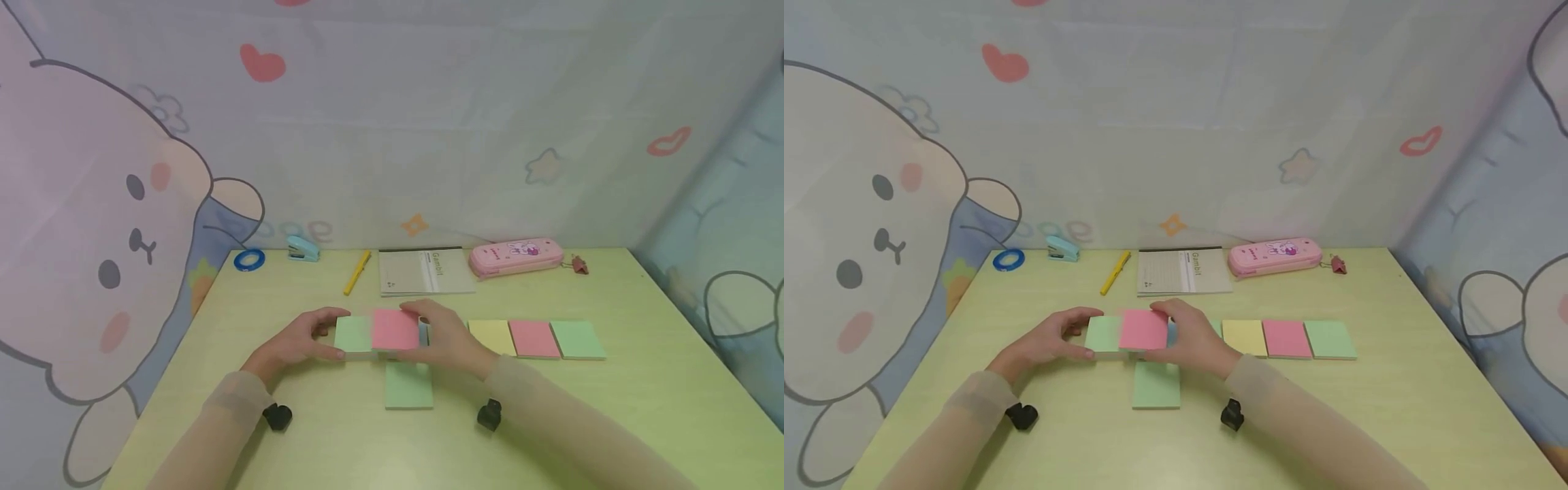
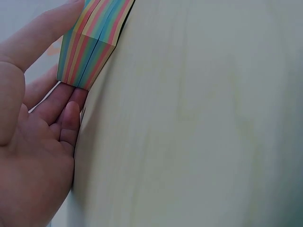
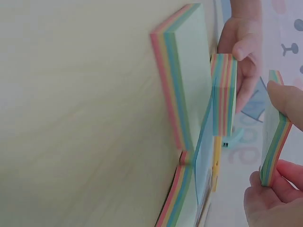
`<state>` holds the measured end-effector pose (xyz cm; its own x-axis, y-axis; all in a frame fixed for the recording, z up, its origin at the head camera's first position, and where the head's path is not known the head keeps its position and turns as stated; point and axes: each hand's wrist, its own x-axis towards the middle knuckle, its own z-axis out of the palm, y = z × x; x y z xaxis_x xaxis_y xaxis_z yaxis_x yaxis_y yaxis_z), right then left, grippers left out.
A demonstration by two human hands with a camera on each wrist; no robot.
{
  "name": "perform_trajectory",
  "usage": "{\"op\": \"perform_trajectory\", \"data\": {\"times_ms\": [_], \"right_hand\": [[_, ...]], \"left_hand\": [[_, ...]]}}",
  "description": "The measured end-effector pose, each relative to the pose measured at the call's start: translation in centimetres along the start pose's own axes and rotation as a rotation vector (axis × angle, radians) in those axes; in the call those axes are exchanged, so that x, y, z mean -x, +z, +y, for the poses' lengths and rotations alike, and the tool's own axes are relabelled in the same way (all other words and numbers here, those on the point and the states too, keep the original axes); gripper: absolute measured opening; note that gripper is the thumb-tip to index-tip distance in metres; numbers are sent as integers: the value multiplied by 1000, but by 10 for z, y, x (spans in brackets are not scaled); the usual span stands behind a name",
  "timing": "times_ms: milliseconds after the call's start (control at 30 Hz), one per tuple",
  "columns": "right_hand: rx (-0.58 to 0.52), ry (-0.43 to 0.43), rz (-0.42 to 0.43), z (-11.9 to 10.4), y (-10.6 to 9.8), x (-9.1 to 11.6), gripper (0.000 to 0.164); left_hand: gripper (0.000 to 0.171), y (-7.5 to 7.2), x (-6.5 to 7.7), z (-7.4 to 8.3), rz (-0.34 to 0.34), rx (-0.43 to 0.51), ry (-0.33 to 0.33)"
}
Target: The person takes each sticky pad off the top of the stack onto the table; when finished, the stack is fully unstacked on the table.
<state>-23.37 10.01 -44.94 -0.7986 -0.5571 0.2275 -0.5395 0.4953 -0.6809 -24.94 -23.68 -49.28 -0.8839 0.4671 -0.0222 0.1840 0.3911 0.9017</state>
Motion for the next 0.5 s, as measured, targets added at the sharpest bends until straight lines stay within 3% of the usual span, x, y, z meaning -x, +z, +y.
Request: {"op": "perform_trajectory", "data": {"times_ms": [200,500], "right_hand": [[14,34,-7,15,-27,46,82],[110,50,-57,30,-39,96,80]], "left_hand": [[77,2,-1,-2,0,5,2],[78,2,1,0,11,-14,-13]]}}
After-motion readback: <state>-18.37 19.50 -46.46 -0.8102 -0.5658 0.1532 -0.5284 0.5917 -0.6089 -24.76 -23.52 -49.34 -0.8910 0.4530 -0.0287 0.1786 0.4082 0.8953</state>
